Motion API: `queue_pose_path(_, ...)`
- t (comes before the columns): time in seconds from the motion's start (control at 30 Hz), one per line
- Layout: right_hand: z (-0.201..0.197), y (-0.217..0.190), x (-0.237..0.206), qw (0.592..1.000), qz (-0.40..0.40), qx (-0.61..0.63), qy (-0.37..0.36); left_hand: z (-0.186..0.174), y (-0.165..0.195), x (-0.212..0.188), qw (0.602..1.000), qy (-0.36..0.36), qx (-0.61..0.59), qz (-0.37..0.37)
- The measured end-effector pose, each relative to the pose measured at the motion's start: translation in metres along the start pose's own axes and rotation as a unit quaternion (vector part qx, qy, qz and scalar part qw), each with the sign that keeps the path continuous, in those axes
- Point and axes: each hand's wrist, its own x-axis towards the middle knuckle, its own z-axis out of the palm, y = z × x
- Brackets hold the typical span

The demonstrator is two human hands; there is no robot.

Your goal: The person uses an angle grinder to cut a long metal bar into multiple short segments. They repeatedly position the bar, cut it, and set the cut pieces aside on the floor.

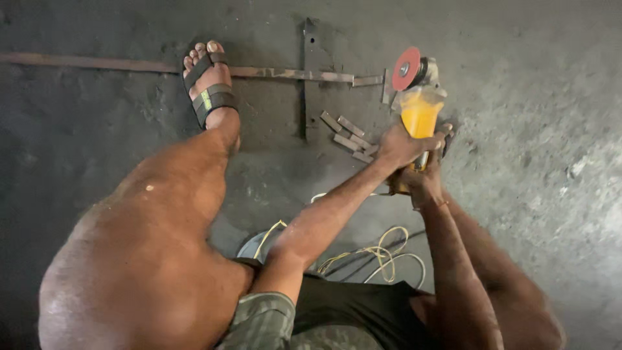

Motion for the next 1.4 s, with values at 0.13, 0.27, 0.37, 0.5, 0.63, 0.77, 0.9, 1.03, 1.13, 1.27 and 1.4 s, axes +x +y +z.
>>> queue_pose_path(0.13,0.032,0.008,-0.005,0.998,-0.005,-0.069,0.004,-0.015,-0.013,-0.008,0.992,0.044,-0.056,0.101)
queue_pose_path(0.27,0.070,0.028,0.016,0.997,0.062,-0.044,0.003,-0.059,-0.046,-0.003,0.995,0.066,-0.074,0.022)
queue_pose_path(0.37,0.097,0.049,0.030,0.993,0.090,-0.071,0.005,-0.084,-0.067,0.006,0.989,0.075,-0.126,0.030)
queue_pose_path(0.5,0.113,0.056,0.047,0.991,0.092,-0.095,0.016,-0.099,-0.075,0.013,0.987,0.032,-0.158,0.001)
queue_pose_path(0.63,0.118,0.050,0.058,0.984,0.140,-0.103,0.031,-0.109,-0.071,0.018,0.991,0.045,-0.118,-0.033)
queue_pose_path(0.77,0.119,0.045,0.061,0.990,0.087,-0.113,-0.008,-0.113,-0.068,0.022,0.991,0.056,-0.101,-0.069)
queue_pose_path(0.9,0.112,0.040,0.064,0.983,0.124,-0.137,0.008,-0.110,-0.066,0.024,0.990,0.048,-0.130,-0.005)
queue_pose_path(1.03,0.107,0.040,0.068,0.985,0.095,-0.143,-0.003,-0.110,-0.065,0.025,0.992,0.050,-0.087,-0.081)
queue_pose_path(1.13,0.109,0.036,0.070,0.983,0.106,-0.152,-0.001,-0.111,-0.066,0.027,0.992,0.047,-0.101,-0.065)
queue_pose_path(1.27,0.118,0.027,0.070,0.976,0.145,-0.162,0.011,-0.110,-0.070,0.028,0.983,0.057,-0.173,-0.035)
queue_pose_path(1.4,0.124,0.023,0.069,0.982,0.128,-0.139,0.002,-0.109,-0.069,0.028,0.969,0.046,-0.243,-0.026)
